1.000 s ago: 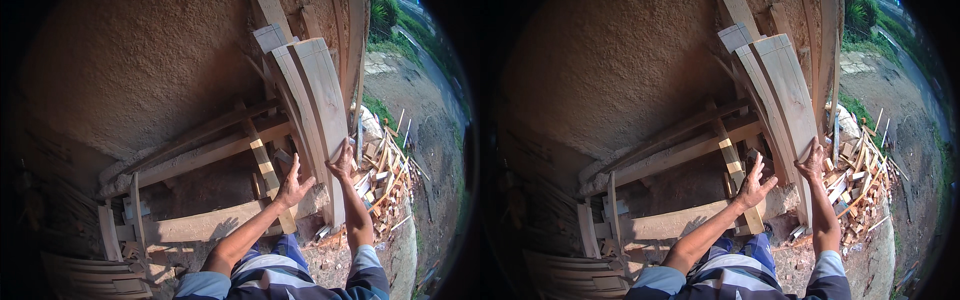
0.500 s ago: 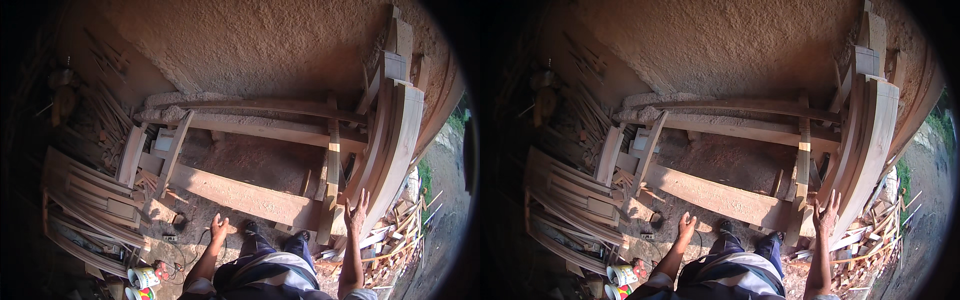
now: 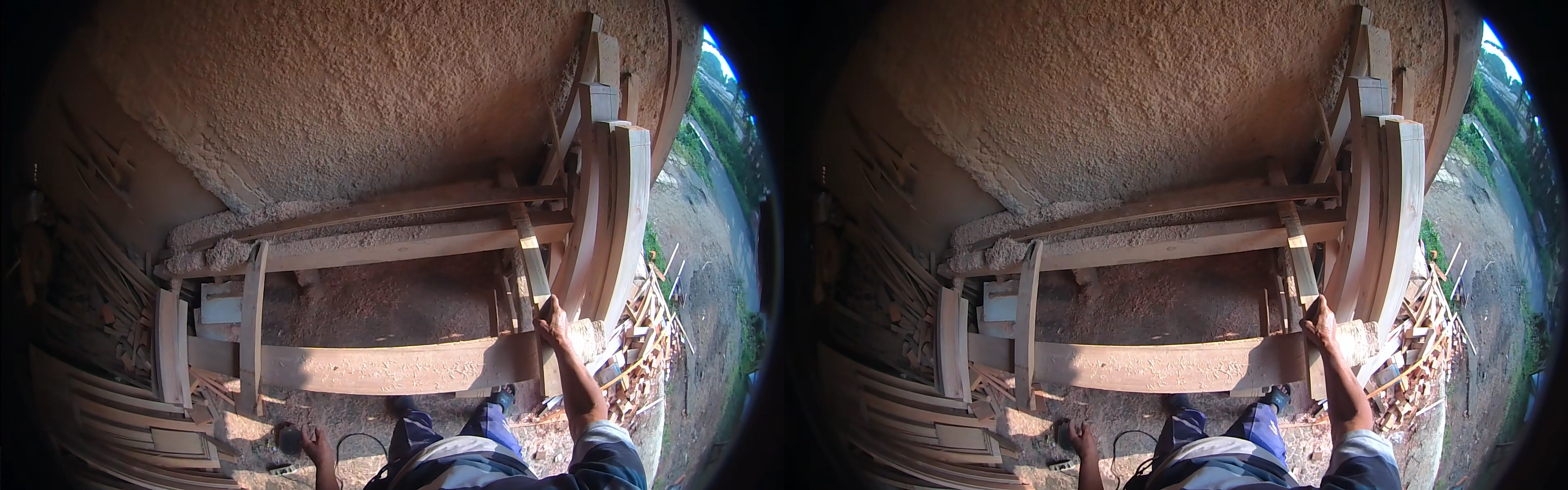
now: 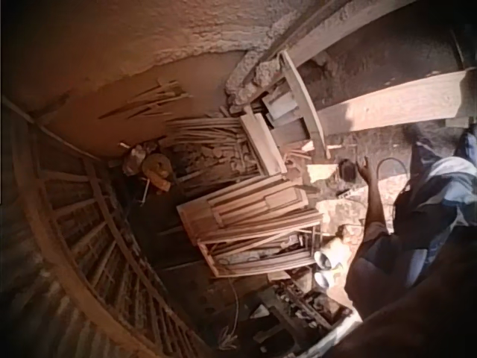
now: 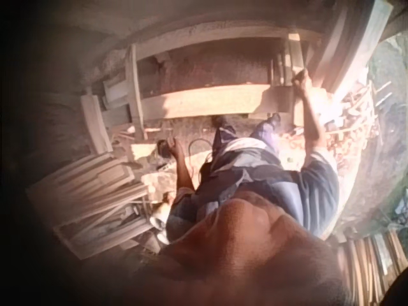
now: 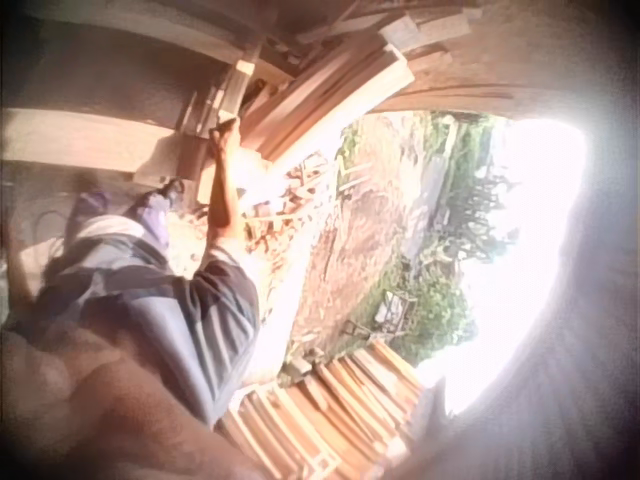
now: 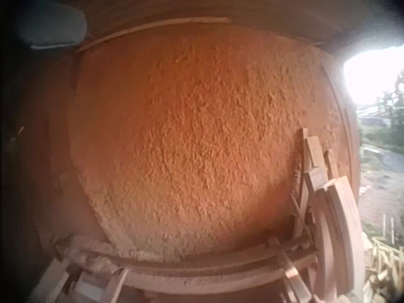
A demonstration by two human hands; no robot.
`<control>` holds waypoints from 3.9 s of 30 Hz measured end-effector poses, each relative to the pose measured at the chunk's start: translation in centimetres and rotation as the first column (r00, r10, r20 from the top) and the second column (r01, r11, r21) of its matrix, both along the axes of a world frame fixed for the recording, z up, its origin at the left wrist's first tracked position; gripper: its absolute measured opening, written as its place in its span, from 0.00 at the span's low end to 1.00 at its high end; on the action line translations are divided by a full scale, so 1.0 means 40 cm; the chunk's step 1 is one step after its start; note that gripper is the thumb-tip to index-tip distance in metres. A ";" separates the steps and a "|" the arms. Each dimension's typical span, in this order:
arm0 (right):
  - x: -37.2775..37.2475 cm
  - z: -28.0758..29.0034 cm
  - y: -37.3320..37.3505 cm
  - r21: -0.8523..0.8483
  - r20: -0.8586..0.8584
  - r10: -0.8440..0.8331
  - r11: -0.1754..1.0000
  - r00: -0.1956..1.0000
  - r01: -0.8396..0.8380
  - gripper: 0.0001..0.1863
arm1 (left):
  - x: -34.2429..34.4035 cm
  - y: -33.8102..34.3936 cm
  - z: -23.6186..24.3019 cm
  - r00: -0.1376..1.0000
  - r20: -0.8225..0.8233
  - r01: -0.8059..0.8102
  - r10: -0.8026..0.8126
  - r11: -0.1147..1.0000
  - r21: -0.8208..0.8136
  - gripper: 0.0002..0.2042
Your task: The person uses a circular saw to cut several wooden planks on a makeshift workbench. They repeatedly position each plank, cut it, and move the cut piece aside. The person also picks up and repositions planks multiple times during the process.
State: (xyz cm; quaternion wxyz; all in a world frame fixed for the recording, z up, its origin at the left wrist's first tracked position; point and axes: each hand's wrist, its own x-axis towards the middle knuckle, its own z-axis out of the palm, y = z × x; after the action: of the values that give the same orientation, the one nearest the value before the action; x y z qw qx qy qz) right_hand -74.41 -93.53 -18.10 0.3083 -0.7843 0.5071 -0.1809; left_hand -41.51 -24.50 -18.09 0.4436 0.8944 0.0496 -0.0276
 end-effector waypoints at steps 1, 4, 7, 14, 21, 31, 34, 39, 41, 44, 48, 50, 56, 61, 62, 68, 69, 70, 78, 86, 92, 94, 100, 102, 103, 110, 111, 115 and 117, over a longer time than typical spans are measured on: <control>-0.019 0.018 0.008 0.014 -0.006 -0.003 1.000 1.000 0.003 0.48 | 0.030 -0.001 -0.008 0.999 -0.049 -0.013 0.009 0.996 -0.085 0.28; 0.049 0.113 0.088 0.072 0.004 -0.042 0.997 0.999 0.042 0.35 | 0.168 0.040 0.040 0.997 -0.081 -0.022 0.015 0.997 -0.077 0.28; 0.157 0.226 0.156 0.082 -0.117 -0.054 0.995 0.992 0.064 0.40 | 0.358 0.126 0.051 1.000 0.004 -0.019 0.020 0.985 -0.173 0.28; 0.236 0.542 0.004 0.218 -0.173 0.174 0.967 0.969 -0.135 0.49 | 0.511 -0.008 0.067 0.978 0.042 0.205 -0.202 0.931 -0.301 0.25; 0.144 0.717 0.253 0.564 0.403 -0.079 0.806 0.912 -0.179 0.36 | 0.512 0.041 0.020 0.988 0.001 0.146 -0.153 0.942 -0.303 0.25; 0.051 0.218 0.728 -0.179 0.275 0.328 0.941 0.904 -0.287 0.47 | 0.359 0.196 0.114 0.981 0.171 0.098 -0.089 0.994 -0.049 0.26; 0.111 0.172 0.733 -0.126 0.148 0.307 0.949 0.940 -0.290 0.48 | 0.343 0.189 0.164 1.000 0.014 0.007 -0.007 1.000 0.001 0.27; 0.345 0.128 0.711 0.110 0.175 0.346 0.923 0.922 -0.368 0.51 | 0.425 0.225 0.109 0.962 0.212 0.133 -0.170 0.975 0.177 0.30; 0.425 0.118 0.715 0.147 0.225 0.340 0.915 0.913 -0.377 0.51 | 0.453 0.181 0.107 0.963 0.200 0.153 -0.181 0.977 0.147 0.29; 0.563 0.078 0.751 0.046 0.250 0.355 0.925 0.901 -0.377 0.52 | 0.505 0.182 0.098 0.949 0.232 0.197 -0.215 0.975 0.101 0.28; 0.787 0.066 0.839 -0.025 0.023 0.393 0.919 0.919 -0.393 0.51 | 0.596 0.305 0.095 0.943 0.246 0.212 -0.226 0.974 0.081 0.30; 0.891 0.032 0.866 -0.153 -0.395 0.254 0.929 0.883 -0.336 0.47 | 0.671 0.397 0.084 0.909 0.341 0.202 -0.241 0.969 0.144 0.31; 0.913 -0.107 0.887 -0.071 -0.380 0.234 0.957 0.895 -0.280 0.44 | 0.919 0.714 0.190 0.886 0.426 0.021 -0.183 0.934 0.357 0.35; 0.949 -0.102 0.887 -0.036 -0.503 0.308 0.926 0.808 -0.375 0.45 | 1.137 0.961 0.268 0.836 0.539 -0.216 -0.105 0.840 0.498 0.41; 0.951 -0.091 0.878 0.057 -0.514 0.300 0.947 0.803 -0.317 0.46 | 1.189 0.973 0.284 0.833 0.544 -0.231 -0.104 0.828 0.511 0.43; 0.964 -0.068 0.824 0.089 -0.533 0.377 0.915 0.758 -0.393 0.50 | 1.459 0.952 0.332 0.997 0.079 -0.030 -0.023 0.797 0.603 0.52; 0.974 -0.071 0.816 0.073 -0.593 0.369 0.909 0.715 -0.410 0.50 | 1.486 0.956 0.322 0.997 0.080 -0.037 -0.014 0.789 0.613 0.51; 0.969 -0.074 0.791 0.021 -0.589 0.333 0.917 0.737 -0.398 0.51 | 1.506 0.961 0.297 0.997 0.079 -0.046 -0.003 0.787 0.616 0.51; 0.957 -0.133 0.910 -0.268 0.126 -0.010 0.962 0.992 0.044 0.46 | 1.482 0.910 0.276 0.996 0.072 0.040 -0.056 0.977 0.208 0.40; 1.079 -0.022 1.125 -0.092 0.058 0.113 0.990 0.992 -0.107 0.35 | 1.250 0.695 0.368 0.915 -0.100 0.386 -0.392 0.919 -0.074 0.22; 1.081 0.097 1.124 0.249 0.140 -0.034 0.968 0.989 -0.002 0.45 | 1.197 0.309 0.383 0.479 -0.226 0.764 -0.848 0.530 -0.368 0.28; 0.973 0.037 1.062 0.175 0.247 -0.164 0.977 0.955 0.122 0.50 | 1.155 0.124 0.386 0.288 -0.209 0.818 -0.935 0.353 -0.453 0.34; 0.896 0.112 1.137 0.485 0.354 -0.384 0.855 0.853 0.184 0.46 | 1.124 -0.142 0.352 -0.082 -0.486 0.901 -0.870 0.144 -0.409 0.41; 0.844 0.088 1.151 0.496 0.452 -0.417 0.852 0.788 0.166 0.44 | 1.097 -0.212 0.340 -0.086 -0.448 0.994 -0.890 -0.043 -0.105 0.40; 0.824 0.086 1.156 0.510 0.446 -0.434 0.842 0.782 0.177 0.43 | 1.103 -0.217 0.332 0.049 -0.303 0.998 -0.952 0.035 0.051 0.39; 0.834 0.103 1.091 0.549 0.428 -0.525 0.798 0.736 0.249 0.38 | 1.143 0.080 0.211 0.854 -0.005 0.520 -0.520 0.853 -0.047 0.33; 0.850 0.094 1.056 0.564 0.443 -0.533 0.791 0.721 0.238 0.39 | 1.135 0.150 0.160 0.844 -0.106 0.521 -0.525 0.851 -0.064 0.33; 0.859 0.068 1.016 0.643 0.464 -0.648 0.715 0.604 0.273 0.38 | 1.025 0.180 0.097 0.682 -0.339 0.513 -0.648 0.754 -0.410 0.31; 0.873 0.087 1.030 0.630 0.436 -0.599 0.736 0.672 0.247 0.33 | 1.034 0.186 0.069 0.702 -0.201 0.548 -0.683 0.699 -0.460 0.30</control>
State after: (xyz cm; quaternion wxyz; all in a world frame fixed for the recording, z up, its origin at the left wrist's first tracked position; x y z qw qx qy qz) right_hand -39.47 -52.31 -14.61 0.6026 -0.4199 0.5815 -0.3499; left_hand -0.14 -17.07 -15.32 0.5489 0.7376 -0.1844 -0.3473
